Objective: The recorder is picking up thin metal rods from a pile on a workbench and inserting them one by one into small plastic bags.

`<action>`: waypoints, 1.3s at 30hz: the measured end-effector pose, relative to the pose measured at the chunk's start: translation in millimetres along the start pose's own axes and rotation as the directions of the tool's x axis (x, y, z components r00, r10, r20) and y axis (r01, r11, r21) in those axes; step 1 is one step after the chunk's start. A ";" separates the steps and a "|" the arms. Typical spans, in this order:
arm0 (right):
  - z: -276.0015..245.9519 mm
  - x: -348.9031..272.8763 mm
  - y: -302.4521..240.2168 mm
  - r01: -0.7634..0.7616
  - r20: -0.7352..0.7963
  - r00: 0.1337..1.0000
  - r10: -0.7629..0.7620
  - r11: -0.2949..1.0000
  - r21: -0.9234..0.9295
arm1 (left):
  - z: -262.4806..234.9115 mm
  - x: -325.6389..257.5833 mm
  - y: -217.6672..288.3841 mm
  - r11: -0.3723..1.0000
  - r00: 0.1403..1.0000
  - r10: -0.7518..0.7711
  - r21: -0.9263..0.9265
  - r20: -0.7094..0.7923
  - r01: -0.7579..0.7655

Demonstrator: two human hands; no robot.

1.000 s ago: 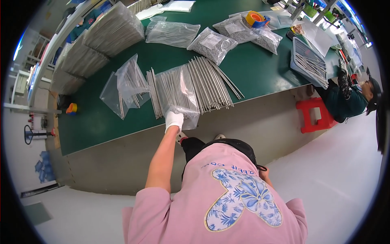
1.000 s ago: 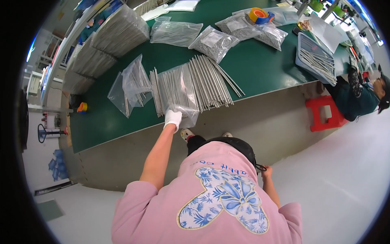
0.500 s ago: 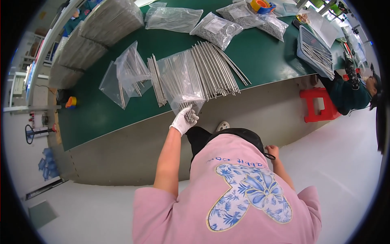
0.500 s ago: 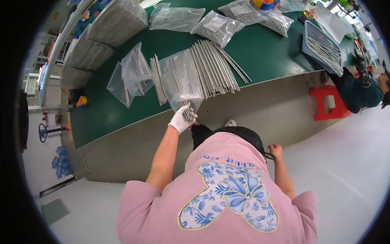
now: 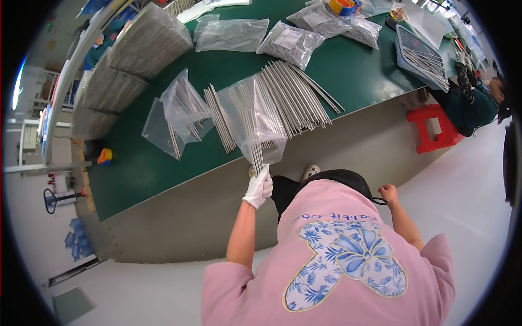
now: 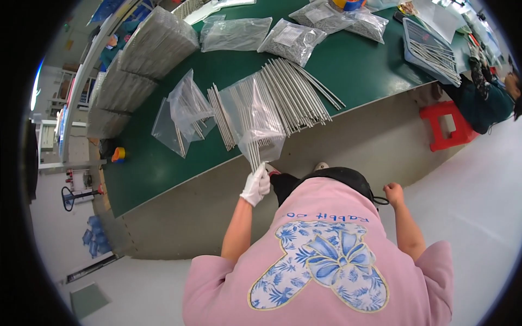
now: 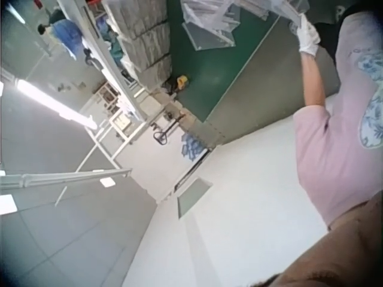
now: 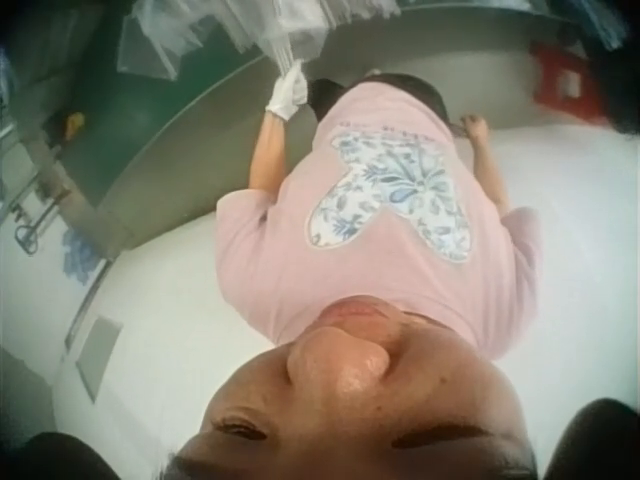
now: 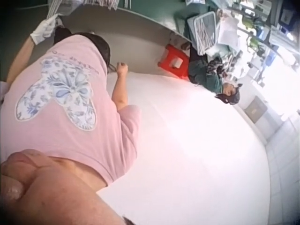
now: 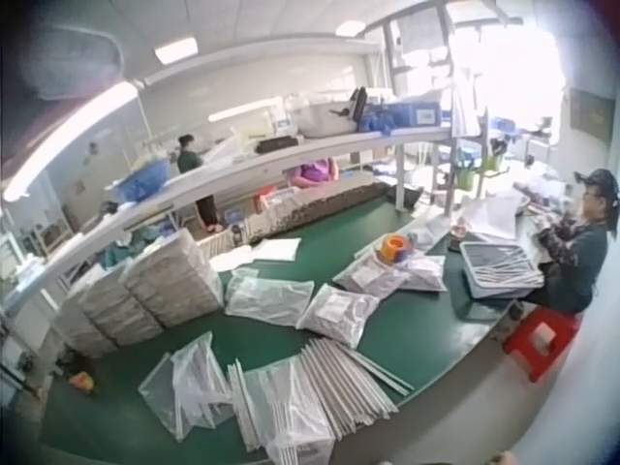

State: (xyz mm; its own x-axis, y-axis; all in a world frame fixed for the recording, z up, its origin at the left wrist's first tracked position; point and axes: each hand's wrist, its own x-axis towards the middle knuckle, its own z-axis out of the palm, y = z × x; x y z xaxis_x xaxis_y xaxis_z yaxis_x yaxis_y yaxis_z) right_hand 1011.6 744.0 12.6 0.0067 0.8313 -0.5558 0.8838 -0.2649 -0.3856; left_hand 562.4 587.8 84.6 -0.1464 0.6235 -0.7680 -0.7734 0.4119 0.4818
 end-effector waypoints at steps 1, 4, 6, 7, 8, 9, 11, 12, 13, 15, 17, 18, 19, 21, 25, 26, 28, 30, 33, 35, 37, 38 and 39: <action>-3.8 0.2 -6.8 -0.008 0.013 1.000 0.009 0.999 -0.043 | -1.7 -13.8 -5.0 0.999 0.999 -0.037 0.014 0.016 0.036; -5.5 6.2 -29.7 0.058 0.021 0.998 -0.057 0.998 -0.040 | -6.4 -57.9 -12.3 0.990 0.993 -0.120 0.071 -0.007 0.120; -3.2 17.0 -44.8 0.112 0.067 0.992 -0.110 0.993 -0.027 | -17.0 -90.8 -22.2 0.970 0.978 -0.190 0.135 -0.085 0.201; -1.5 22.1 -54.8 0.156 0.098 0.983 -0.155 0.988 -0.006 | -23.1 -108.6 -26.1 0.962 0.969 -0.206 0.153 -0.134 0.225; 0.2 27.6 -68.2 0.166 0.116 0.979 -0.165 0.986 -0.006 | -25.5 -126.8 -25.4 0.964 0.968 -0.202 0.142 -0.152 0.224; 3.2 32.2 -84.2 0.224 0.118 0.968 -0.220 0.974 -0.026 | -26.9 -146.2 -22.0 0.955 0.959 -0.244 0.135 -0.148 0.264; 7.7 32.7 -128.8 0.320 0.125 0.943 -0.308 0.943 -0.088 | -34.6 -176.1 -13.7 0.945 0.946 -0.284 0.121 -0.158 0.304; 10.4 29.3 -157.0 0.357 0.133 0.931 -0.341 0.925 -0.127 | -37.9 -188.4 -8.7 0.947 0.940 -0.286 0.096 -0.185 0.306; 16.9 23.8 -181.0 0.454 0.097 0.889 -0.447 0.889 -0.068 | -40.9 -197.8 -4.4 0.949 0.935 -0.287 0.073 -0.207 0.307; 25.3 1.2 -239.4 0.597 0.082 0.798 -0.596 0.802 0.021 | -44.8 -203.9 13.5 0.951 0.927 -0.284 0.055 -0.246 0.305; 34.6 -30.3 -295.2 0.695 0.125 0.700 -0.704 0.711 0.113 | -45.1 -199.5 39.2 0.945 0.899 -0.302 0.023 -0.316 0.326; 43.3 -45.6 -315.7 0.740 0.137 0.638 -0.758 0.652 0.166 | -49.6 -194.0 51.4 0.943 0.899 -0.304 0.033 -0.315 0.330; 53.3 -61.3 -333.9 0.809 0.138 0.541 -0.829 0.559 0.182 | -55.4 -188.0 65.2 0.934 0.897 -0.350 -0.022 -0.270 0.357; 75.8 -92.1 -369.4 0.901 0.142 0.353 -0.925 0.377 0.213 | -66.7 -174.9 94.2 0.893 0.887 -0.440 -0.170 -0.137 0.417; 119.0 -142.2 -423.3 0.957 0.238 0.149 -0.960 0.201 0.210 | -87.6 -147.7 145.0 0.778 0.815 -0.576 -0.262 0.066 0.571; 128.4 -151.0 -439.4 0.972 0.343 0.146 -0.928 0.200 0.127 | -89.6 -140.2 156.0 0.732 0.780 -0.615 -0.287 0.111 0.618; 148.6 -164.8 -467.5 0.978 0.437 0.174 -0.883 0.207 0.029 | -95.7 -129.3 173.4 0.626 0.701 -0.685 -0.330 0.201 0.707; 167.5 -167.5 -486.6 0.991 0.497 0.128 -0.858 0.132 -0.028 | -97.4 -121.5 186.9 0.583 0.645 -0.724 -0.282 0.244 0.762; 189.8 -170.0 -502.4 0.996 0.462 0.086 -0.883 0.080 -0.033 | -96.6 -119.7 204.3 0.665 0.679 -0.705 -0.142 0.206 0.734; 197.6 -167.9 -511.3 0.992 0.448 0.130 -0.884 0.118 -0.054 | -87.6 -121.9 221.0 0.700 0.702 -0.695 -0.075 0.155 0.710; 201.7 -163.8 -517.3 0.978 0.345 0.196 -0.918 0.210 0.000 | -83.8 -118.8 235.6 0.778 0.772 -0.628 0.099 0.101 0.620; 202.8 -161.2 -521.4 0.967 0.347 0.240 -0.906 0.253 -0.009 | -83.7 -118.7 242.2 0.815 0.827 -0.557 0.235 0.070 0.529; 202.8 -159.1 -524.9 0.961 0.307 0.269 -0.913 0.278 -0.014 | -83.6 -119.1 250.5 0.820 0.842 -0.531 0.312 0.101 0.480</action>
State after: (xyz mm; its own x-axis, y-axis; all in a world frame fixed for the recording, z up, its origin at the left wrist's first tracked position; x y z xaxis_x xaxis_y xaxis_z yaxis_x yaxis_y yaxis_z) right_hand 451.7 651.7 154.1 -0.9487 0.3152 -0.0232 0.2585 0.7317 -0.6306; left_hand 334.5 561.2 261.6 0.3497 0.3735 -0.8592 -0.5124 0.8440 0.1584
